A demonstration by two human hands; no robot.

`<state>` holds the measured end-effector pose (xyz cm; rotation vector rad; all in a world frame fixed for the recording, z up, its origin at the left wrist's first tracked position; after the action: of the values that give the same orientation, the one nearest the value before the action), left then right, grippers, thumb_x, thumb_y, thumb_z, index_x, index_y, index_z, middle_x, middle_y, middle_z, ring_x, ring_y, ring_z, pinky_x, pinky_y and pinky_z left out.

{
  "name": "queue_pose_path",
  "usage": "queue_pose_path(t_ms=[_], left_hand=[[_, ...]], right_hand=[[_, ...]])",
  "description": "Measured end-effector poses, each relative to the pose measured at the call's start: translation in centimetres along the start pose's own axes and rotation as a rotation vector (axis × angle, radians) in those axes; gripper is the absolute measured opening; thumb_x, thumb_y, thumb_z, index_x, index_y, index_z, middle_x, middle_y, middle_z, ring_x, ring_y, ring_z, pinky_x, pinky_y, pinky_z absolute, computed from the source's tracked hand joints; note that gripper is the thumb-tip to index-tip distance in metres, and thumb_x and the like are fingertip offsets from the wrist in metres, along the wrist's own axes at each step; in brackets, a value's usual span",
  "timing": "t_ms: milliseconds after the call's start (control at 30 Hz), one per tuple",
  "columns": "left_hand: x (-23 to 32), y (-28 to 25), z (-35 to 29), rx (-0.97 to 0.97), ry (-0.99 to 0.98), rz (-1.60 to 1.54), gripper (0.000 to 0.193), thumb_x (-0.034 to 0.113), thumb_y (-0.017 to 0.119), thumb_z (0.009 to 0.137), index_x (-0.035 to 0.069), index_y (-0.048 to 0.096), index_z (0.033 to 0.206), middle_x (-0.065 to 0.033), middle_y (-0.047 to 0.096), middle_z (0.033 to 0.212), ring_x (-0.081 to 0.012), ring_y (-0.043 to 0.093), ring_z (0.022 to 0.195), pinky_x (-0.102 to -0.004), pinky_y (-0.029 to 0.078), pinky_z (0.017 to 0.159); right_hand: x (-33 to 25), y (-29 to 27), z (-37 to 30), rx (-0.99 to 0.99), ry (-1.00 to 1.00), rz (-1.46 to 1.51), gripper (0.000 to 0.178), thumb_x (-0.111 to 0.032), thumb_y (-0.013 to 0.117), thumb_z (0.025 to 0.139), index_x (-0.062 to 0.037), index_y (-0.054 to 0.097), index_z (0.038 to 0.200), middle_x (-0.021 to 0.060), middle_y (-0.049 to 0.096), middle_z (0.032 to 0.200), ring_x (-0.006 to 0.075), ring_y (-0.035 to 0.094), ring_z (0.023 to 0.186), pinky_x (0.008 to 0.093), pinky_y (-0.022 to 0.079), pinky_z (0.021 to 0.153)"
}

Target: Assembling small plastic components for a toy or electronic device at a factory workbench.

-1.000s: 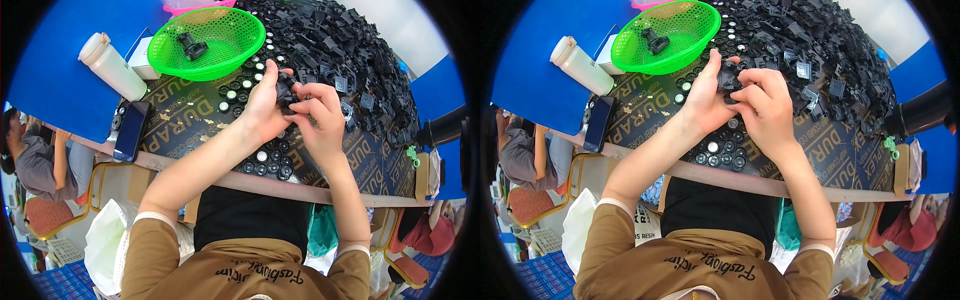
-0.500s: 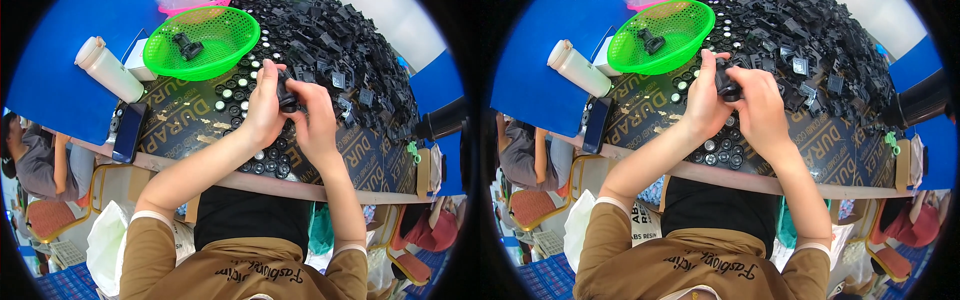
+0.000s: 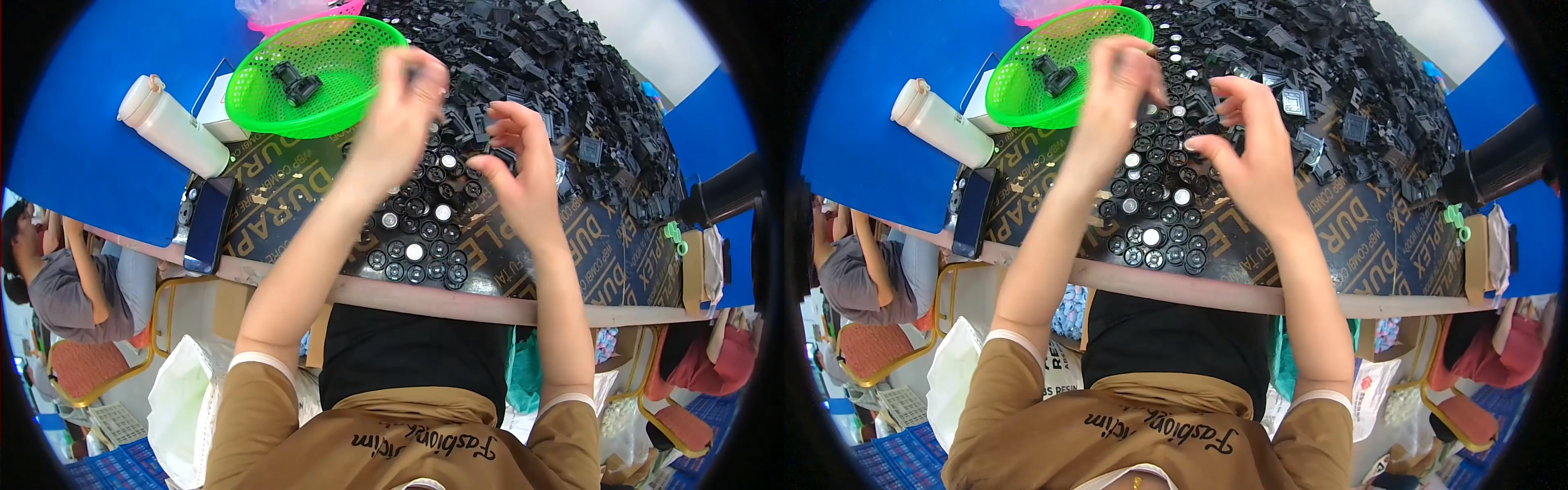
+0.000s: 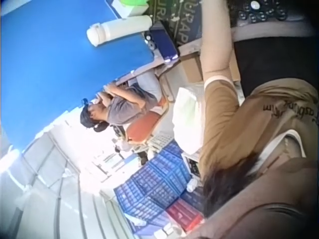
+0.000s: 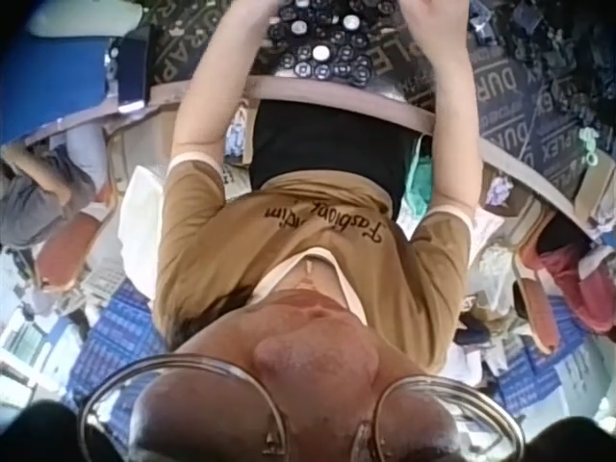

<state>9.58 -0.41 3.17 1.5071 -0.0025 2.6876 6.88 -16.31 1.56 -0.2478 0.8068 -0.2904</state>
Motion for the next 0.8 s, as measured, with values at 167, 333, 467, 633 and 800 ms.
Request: queue_pose_path(t_ms=[167, 333, 467, 633, 800], left_hand=[[-0.1, -6.2, 2.9, 0.299, 0.438, 1.336, 0.053, 0.034, 0.064, 0.083, 0.010, 0.045, 0.127, -0.0172, 0.051, 0.116, -0.0308, 0.048, 0.109, -0.0410, 0.036, 0.094], [-0.8, -1.7, 2.5, -0.180, 0.636, 0.955, 0.025, -0.003, 0.055, 0.070, 0.005, 0.065, 0.091, -0.0124, 0.060, 0.094, -0.0305, 0.057, 0.091, -0.0397, 0.046, 0.080], [-4.5, 0.5, 1.3, -0.542, 0.389, 1.021, 0.040, -0.007, 0.052, 0.071, 0.003, 0.058, 0.109, -0.0135, 0.059, 0.108, -0.0301, 0.054, 0.104, -0.0383, 0.041, 0.093], [-6.1, 0.7, 0.8, -0.475, 0.442, 1.024, 0.032, -0.001, 0.057, 0.072, 0.005, 0.056, 0.103, -0.0105, 0.056, 0.094, -0.0294, 0.055, 0.093, -0.0400, 0.042, 0.083], [-5.9, 0.6, 0.4, -0.504, 0.414, 1.093, 0.019, 0.004, 0.061, 0.072, 0.006, 0.059, 0.091, -0.0085, 0.054, 0.085, -0.0266, 0.055, 0.088, -0.0374, 0.043, 0.076]], right_hand=[[1.2, -1.8, -1.4, -0.321, 0.160, -0.251, 0.006, 0.001, 0.058, 0.079, 0.0026, 0.060, 0.084, 0.0103, 0.060, 0.078, 0.0217, 0.059, 0.073, 0.0284, 0.047, 0.069], [1.2, -0.5, -3.0, -0.524, 0.103, -0.545, 0.021, -0.004, 0.063, 0.074, 0.0008, 0.058, 0.094, 0.0167, 0.056, 0.090, 0.0336, 0.058, 0.084, 0.0409, 0.047, 0.076], [1.2, 0.4, -3.2, -0.526, 0.063, -0.612, 0.017, -0.004, 0.063, 0.074, 0.0010, 0.054, 0.088, 0.0165, 0.055, 0.086, 0.0328, 0.058, 0.084, 0.0404, 0.048, 0.075], [1.9, -0.1, -3.0, -0.546, 0.156, -0.589, 0.019, -0.001, 0.061, 0.075, 0.0008, 0.054, 0.092, 0.0166, 0.058, 0.088, 0.0347, 0.058, 0.085, 0.0410, 0.048, 0.076], [2.2, -0.5, -2.9, -0.426, 0.166, -0.616, 0.032, -0.002, 0.057, 0.079, -0.0031, 0.055, 0.110, 0.0162, 0.060, 0.090, 0.0358, 0.059, 0.084, 0.0411, 0.048, 0.076]])
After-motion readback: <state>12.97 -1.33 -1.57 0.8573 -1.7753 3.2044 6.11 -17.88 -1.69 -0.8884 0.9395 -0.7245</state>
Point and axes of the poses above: each hand's wrist, its own z-axis towards the middle knuckle, its own y-axis out of the palm, x = y × z, the point moved 1 cm from there along z, towards the middle knuckle
